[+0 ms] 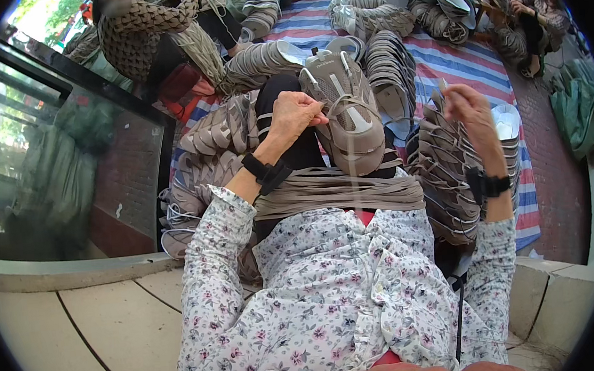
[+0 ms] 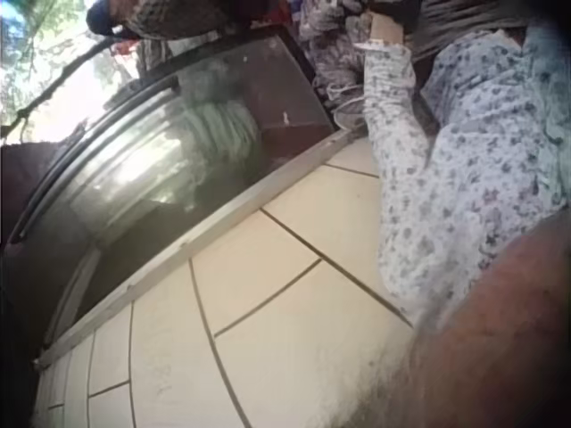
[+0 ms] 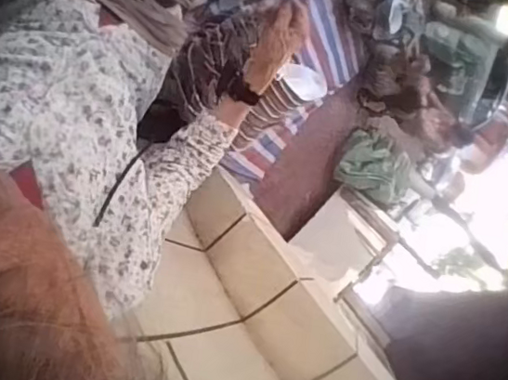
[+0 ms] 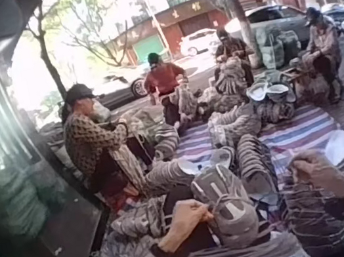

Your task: Manually thread laces or cord through shoe components in a production environment.

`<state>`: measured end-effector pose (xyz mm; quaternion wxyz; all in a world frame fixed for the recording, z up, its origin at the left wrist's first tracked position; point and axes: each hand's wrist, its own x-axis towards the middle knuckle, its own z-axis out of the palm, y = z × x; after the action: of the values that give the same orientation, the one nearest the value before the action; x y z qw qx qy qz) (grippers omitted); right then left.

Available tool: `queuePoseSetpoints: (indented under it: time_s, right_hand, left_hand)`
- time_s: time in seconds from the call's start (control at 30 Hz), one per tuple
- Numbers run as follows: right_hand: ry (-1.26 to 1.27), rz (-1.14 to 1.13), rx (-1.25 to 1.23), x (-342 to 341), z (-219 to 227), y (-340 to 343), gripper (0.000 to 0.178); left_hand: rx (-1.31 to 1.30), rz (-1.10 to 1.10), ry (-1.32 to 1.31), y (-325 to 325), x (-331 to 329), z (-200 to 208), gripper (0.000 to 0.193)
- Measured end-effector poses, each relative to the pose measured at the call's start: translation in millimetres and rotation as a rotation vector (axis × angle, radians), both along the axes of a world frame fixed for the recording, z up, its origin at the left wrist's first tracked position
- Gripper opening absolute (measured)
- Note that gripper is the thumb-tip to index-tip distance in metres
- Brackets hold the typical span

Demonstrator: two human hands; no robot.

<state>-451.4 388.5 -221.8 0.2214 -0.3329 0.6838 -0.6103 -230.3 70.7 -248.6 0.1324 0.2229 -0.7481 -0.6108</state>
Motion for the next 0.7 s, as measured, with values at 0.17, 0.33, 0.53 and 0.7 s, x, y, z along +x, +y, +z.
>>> queuePoseSetpoints:
  time_s: [0.17, 0.33, 0.53, 0.7]
  right_hand:
    - [-0.021, 0.119, 0.025, 32.7, 3.9, -67.2, 0.018]
    - [-0.203, 0.137, -0.052, 36.4, -12.9, -111.0, 0.010]
    - [-0.189, 0.134, 0.007, 30.7, -29.7, -134.2, 0.007]
    - [-0.220, 0.150, -0.028, 32.6, -35.1, -141.2, 0.007]
  left_hand:
    - [-0.465, -0.053, -0.131, 5.0, -7.4, 13.1, 0.019]
    - [-1.269, 0.023, 0.085, 23.9, -15.7, 20.6, 0.016]
    - [-1.184, 0.052, 0.137, 26.2, -13.9, 14.6, 0.017]
    - [-0.865, 0.043, 0.077, 20.7, -12.0, 9.9, 0.016]
